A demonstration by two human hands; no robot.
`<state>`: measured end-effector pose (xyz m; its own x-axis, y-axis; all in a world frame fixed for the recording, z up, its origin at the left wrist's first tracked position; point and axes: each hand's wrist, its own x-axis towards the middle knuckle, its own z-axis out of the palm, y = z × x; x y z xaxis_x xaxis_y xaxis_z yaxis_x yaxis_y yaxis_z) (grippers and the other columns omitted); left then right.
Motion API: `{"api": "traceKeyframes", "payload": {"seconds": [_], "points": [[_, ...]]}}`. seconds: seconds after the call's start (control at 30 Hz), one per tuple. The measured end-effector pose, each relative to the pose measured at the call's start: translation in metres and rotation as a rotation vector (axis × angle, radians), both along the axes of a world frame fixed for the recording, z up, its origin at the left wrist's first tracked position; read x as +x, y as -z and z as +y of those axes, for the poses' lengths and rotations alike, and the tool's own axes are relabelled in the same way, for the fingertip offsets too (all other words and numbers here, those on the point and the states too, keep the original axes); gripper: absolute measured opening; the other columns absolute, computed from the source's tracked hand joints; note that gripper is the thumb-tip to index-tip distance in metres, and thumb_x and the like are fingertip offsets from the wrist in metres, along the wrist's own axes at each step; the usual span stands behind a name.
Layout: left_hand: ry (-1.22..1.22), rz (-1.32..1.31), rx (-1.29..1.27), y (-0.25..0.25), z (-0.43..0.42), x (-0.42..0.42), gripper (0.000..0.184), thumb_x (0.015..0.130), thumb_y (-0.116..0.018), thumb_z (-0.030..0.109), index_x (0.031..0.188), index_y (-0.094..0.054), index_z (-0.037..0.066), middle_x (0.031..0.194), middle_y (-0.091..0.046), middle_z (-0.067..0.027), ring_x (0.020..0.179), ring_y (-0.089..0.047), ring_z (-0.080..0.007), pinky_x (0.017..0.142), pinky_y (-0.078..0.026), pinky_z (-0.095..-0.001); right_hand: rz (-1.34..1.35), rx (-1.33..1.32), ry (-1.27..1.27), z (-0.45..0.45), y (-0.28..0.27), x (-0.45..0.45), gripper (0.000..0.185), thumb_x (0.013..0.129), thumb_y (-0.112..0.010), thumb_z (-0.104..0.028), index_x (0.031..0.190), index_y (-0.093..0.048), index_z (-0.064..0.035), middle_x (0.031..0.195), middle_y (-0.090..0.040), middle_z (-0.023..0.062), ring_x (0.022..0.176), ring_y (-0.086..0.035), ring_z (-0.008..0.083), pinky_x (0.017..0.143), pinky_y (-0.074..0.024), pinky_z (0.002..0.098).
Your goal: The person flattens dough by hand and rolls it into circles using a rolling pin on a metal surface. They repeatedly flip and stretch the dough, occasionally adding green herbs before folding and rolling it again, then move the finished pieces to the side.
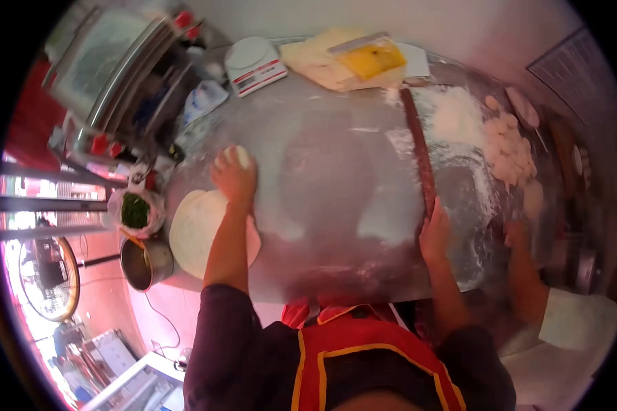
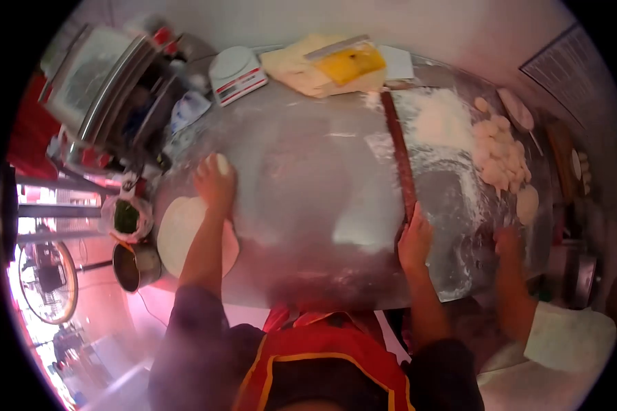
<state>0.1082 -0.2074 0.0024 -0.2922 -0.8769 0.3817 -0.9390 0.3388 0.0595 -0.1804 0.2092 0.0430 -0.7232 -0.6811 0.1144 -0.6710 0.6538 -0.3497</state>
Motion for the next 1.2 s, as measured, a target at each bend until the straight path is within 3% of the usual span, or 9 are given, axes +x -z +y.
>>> {"api": "traceKeyframes", "payload": {"seconds": [0.2, 0.3, 0.37, 0.4, 0.5, 0.7, 0.87, 1.0, 1.2], "points": [[-0.169, 0.331, 0.256, -0.023, -0.009, -0.072, 0.054, 0.084, -0.067, 0.044, 0.128, -0.062, 0.012, 0.125, -0.065, -0.0144, 0.116, -0.058, -0.0367, 0.096, -0.046, -0.0487, -0.376, -0.271, 0.029, 0.033, -0.009, -0.012, 0.057, 0.093, -0.055, -0.006, 0.147, -0.038, 0.0001, 0.134, -0.051, 0.0263, 0.122, -0.050, 0.0441, 0.104, -0.0398, 0.0473], [0.121, 0.371, 0.379, -0.034, 0.024, -0.179, 0.046, 0.085, -0.065, 0.037, 0.118, -0.065, 0.006, 0.110, -0.069, -0.0164, 0.105, -0.063, -0.0353, 0.096, -0.045, -0.0474, -0.472, -0.320, 0.089, 0.055, -0.017, 0.001, 0.055, 0.093, -0.054, -0.006, 0.145, -0.040, 0.0011, 0.137, -0.050, 0.0269, 0.125, -0.049, 0.0441, 0.106, -0.0394, 0.0464], [0.392, 0.316, 0.208, -0.013, 0.056, -0.251, 0.044, 0.082, -0.068, 0.036, 0.117, -0.063, 0.009, 0.109, -0.067, -0.0166, 0.104, -0.061, -0.0366, 0.102, -0.040, -0.0480, -0.456, -0.302, 0.131, 0.072, -0.022, 0.009, 0.054, 0.093, -0.055, -0.007, 0.145, -0.041, 0.0030, 0.137, -0.051, 0.0277, 0.127, -0.050, 0.0419, 0.106, -0.0403, 0.0431], [0.453, 0.168, 0.403, -0.024, 0.077, -0.284, 0.051, 0.085, -0.065, 0.040, 0.127, -0.059, 0.011, 0.125, -0.062, -0.0161, 0.120, -0.054, -0.0385, 0.106, -0.038, -0.0508, -0.445, -0.293, 0.153, 0.079, -0.022, 0.009, 0.054, 0.093, -0.056, -0.008, 0.144, -0.041, 0.0039, 0.138, -0.052, 0.0280, 0.128, -0.051, 0.0408, 0.106, -0.0407, 0.0415], [0.631, 0.080, 0.347, -0.014, 0.146, -0.356, 0.054, 0.092, -0.057, 0.046, 0.138, -0.054, 0.017, 0.146, -0.048, -0.0122, 0.139, -0.035, -0.0419, 0.111, -0.032, -0.0553, -0.409, -0.305, 0.183, 0.100, -0.013, 0.010, 0.057, 0.089, -0.057, -0.004, 0.144, -0.042, 0.0030, 0.133, -0.053, 0.0275, 0.122, -0.051, 0.0444, 0.104, -0.0410, 0.0466], [0.946, 0.023, 0.335, -0.025, 0.243, -0.270, 0.051, 0.092, -0.060, 0.047, 0.137, -0.055, 0.023, 0.147, -0.046, -0.0103, 0.140, -0.032, -0.0428, 0.113, -0.027, -0.0583, -0.397, -0.303, 0.152, 0.113, -0.019, 0.014, 0.056, 0.088, -0.058, -0.003, 0.141, -0.044, 0.0053, 0.133, -0.054, 0.0272, 0.122, -0.052, 0.0445, 0.104, -0.0410, 0.0471], [0.812, -0.080, 0.306, -0.042, 0.249, -0.159, 0.054, 0.089, -0.065, 0.044, 0.136, -0.056, 0.020, 0.147, -0.048, -0.0098, 0.143, -0.030, -0.0419, 0.116, -0.023, -0.0586, -0.366, -0.306, -0.024, 0.111, -0.017, 0.019, 0.056, 0.087, -0.059, -0.003, 0.141, -0.046, 0.0027, 0.131, -0.056, 0.0254, 0.119, -0.053, 0.0430, 0.102, -0.0416, 0.0477], [0.982, -0.158, 0.299, -0.049, 0.231, -0.176, 0.061, 0.088, -0.066, 0.044, 0.140, -0.053, 0.018, 0.150, -0.046, -0.0117, 0.143, -0.036, -0.0358, 0.116, -0.023, -0.0582, -0.282, -0.178, -0.066, 0.104, -0.015, 0.030, 0.057, 0.086, -0.061, -0.005, 0.140, -0.047, 0.0000, 0.125, -0.057, 0.0233, 0.114, -0.054, 0.0424, 0.099, -0.0421, 0.0485], [0.903, -0.255, 0.369, -0.050, 0.230, -0.193, 0.074, 0.088, -0.056, 0.059, 0.148, -0.043, 0.019, 0.157, -0.036, -0.0124, 0.147, -0.026, -0.0341, 0.117, -0.014, -0.0612, -0.161, -0.173, -0.089, 0.090, -0.013, 0.034, 0.057, 0.085, -0.064, -0.008, 0.139, -0.047, -0.0007, 0.121, -0.056, 0.0229, 0.109, -0.054, 0.0422, 0.096, -0.0425, 0.0492]]}}
